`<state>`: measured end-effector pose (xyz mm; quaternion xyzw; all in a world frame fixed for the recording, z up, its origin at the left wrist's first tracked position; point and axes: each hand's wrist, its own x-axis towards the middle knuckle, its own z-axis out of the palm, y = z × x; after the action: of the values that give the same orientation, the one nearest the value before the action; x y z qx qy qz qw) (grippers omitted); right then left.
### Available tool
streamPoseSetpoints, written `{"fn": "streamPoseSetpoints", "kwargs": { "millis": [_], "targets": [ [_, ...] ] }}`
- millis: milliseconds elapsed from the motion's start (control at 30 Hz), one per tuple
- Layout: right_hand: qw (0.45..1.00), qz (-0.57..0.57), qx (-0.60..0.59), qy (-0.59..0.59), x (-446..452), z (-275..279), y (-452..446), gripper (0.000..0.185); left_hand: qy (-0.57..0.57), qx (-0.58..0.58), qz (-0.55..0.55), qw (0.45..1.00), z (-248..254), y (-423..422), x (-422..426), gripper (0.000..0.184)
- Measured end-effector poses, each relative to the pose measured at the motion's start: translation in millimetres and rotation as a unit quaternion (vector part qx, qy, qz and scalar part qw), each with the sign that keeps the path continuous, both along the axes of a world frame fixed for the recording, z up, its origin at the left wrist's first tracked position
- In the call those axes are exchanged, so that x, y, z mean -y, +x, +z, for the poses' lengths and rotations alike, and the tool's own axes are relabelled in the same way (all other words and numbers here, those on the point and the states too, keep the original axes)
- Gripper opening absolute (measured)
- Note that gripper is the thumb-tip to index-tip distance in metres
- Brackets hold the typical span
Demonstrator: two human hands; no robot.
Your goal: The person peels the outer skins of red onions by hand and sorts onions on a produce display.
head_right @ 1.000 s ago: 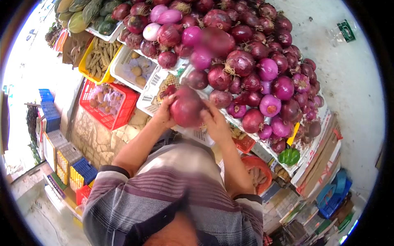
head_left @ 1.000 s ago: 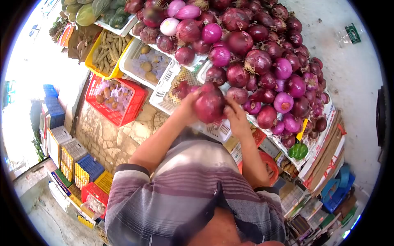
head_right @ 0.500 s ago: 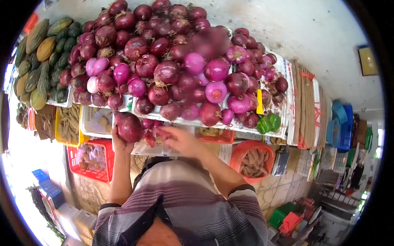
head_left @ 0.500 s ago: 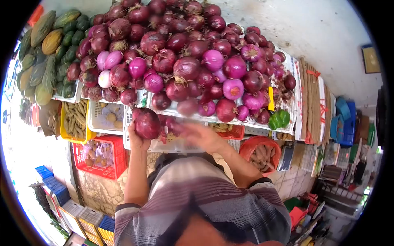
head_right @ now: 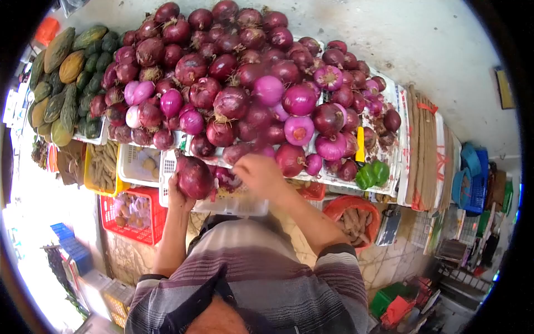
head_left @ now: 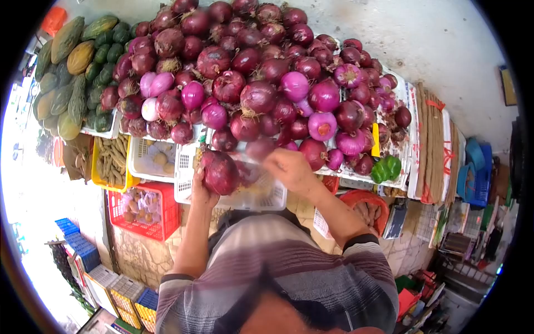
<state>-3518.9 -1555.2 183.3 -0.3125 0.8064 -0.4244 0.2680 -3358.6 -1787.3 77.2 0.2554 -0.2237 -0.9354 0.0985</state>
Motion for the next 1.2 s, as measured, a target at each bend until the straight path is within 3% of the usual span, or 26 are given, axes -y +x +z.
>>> {"fn": "streamPoseSetpoints", "kwargs": {
  "millis": [100,133,233,267,367,467,600,700,800,900,1033,1100,1200],
  "targets": [
    [0.999,-0.026,-0.02,-0.026,1,-11,11,0.035,0.009,-0.006,0.013,1.0,-5,4,-1,0.068],
    [1.0,-0.008,-0.005,0.015,-1,-16,16,0.035,0.001,-0.002,0.015,1.0,-12,6,-1,0.067],
    [0.99,-0.068,-0.125,-0.004,-14,-49,15,0.035,0.003,0.024,0.025,0.999,-18,13,-6,0.067],
    [0.975,-0.072,-0.207,0.034,-17,-48,5,0.037,0.006,0.024,0.019,1.0,-15,15,-8,0.068],
    [0.943,-0.065,-0.192,0.266,-8,-9,-22,0.037,0.009,0.039,0.001,0.999,-16,16,-10,0.073],
    [0.926,-0.006,-0.191,0.325,3,-23,-38,0.032,-0.014,0.031,-0.011,0.999,-6,5,-17,0.075],
    [0.963,-0.024,-0.188,0.192,4,-22,-24,0.025,-0.023,0.007,-0.016,1.0,-8,6,-16,0.077],
    [0.989,0.089,-0.087,0.083,-8,-9,4,0.028,-0.024,0.016,-0.004,1.0,-8,14,-11,0.077],
    [0.988,0.104,-0.096,0.064,-5,12,15,0.035,-0.02,0.02,-0.015,0.999,-12,20,0,0.079],
    [0.986,-0.042,-0.15,-0.065,13,12,-17,0.042,-0.032,0.004,-0.011,0.999,-17,20,3,0.08],
    [0.894,0.014,-0.447,0.023,72,21,-71,0.075,-0.032,0.032,-0.016,0.999,-1,12,-2,0.081],
    [0.846,0.105,-0.508,0.124,87,11,-106,0.075,-0.034,0.023,-0.021,0.999,-6,14,-3,0.081],
    [0.853,0.132,-0.483,0.148,87,10,-144,0.074,-0.057,0.005,-0.02,0.998,3,16,-3,0.079]
  ]
}}
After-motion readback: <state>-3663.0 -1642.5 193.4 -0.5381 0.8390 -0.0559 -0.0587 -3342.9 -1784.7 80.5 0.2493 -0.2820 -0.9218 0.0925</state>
